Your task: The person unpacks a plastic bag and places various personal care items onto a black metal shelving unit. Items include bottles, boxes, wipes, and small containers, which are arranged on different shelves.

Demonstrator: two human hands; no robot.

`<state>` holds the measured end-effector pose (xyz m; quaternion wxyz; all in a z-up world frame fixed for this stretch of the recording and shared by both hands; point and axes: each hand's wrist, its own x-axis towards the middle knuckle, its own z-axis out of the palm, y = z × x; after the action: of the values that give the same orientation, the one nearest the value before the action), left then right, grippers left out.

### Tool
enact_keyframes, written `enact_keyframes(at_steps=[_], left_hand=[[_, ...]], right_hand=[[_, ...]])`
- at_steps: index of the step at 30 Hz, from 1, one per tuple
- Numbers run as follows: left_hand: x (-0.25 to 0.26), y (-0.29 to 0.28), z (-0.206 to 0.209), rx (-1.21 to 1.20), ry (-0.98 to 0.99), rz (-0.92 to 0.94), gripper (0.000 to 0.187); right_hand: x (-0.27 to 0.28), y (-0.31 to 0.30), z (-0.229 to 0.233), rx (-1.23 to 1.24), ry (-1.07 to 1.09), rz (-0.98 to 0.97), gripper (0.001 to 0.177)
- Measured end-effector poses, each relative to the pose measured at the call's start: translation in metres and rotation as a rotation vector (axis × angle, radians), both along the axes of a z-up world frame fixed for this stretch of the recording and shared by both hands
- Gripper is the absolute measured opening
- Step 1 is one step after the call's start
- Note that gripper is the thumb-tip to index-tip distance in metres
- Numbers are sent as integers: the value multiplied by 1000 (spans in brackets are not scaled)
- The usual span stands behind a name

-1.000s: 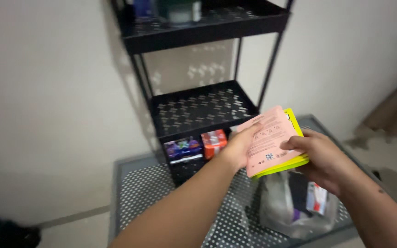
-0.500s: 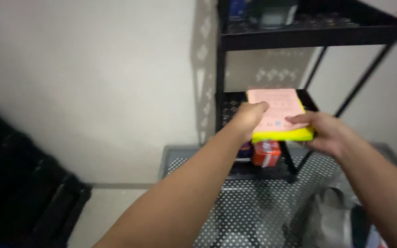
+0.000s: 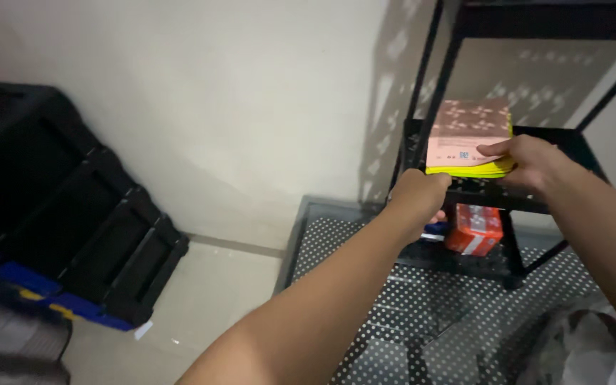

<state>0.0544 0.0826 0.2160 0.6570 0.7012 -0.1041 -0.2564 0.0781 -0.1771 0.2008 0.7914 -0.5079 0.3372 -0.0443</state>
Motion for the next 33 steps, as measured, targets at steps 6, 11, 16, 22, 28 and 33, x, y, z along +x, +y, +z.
enact_keyframes(at_steps=[6,11,16,22,28,33], left_hand=[[5,8,-5,10,37,21,41],[10,7,-7,18,49,19,42],[12,6,-15,20,34,29,40],[9,8,-22,15,30,6,39],[7,8,-25,6,38,3,37],[8,4,-30,-2,96,-25,36]], right_hand=[[33,-3,-30,251,-119,-280,44],[62,-13,-61,448,-309,-286,38],[93,-15,-81,481,-364,-338,38],[116,7,-88,491,-279,-274,37],[130,-1,-110,485,-94,-125,35],[130,-19,-130,545,6,-102,34]])
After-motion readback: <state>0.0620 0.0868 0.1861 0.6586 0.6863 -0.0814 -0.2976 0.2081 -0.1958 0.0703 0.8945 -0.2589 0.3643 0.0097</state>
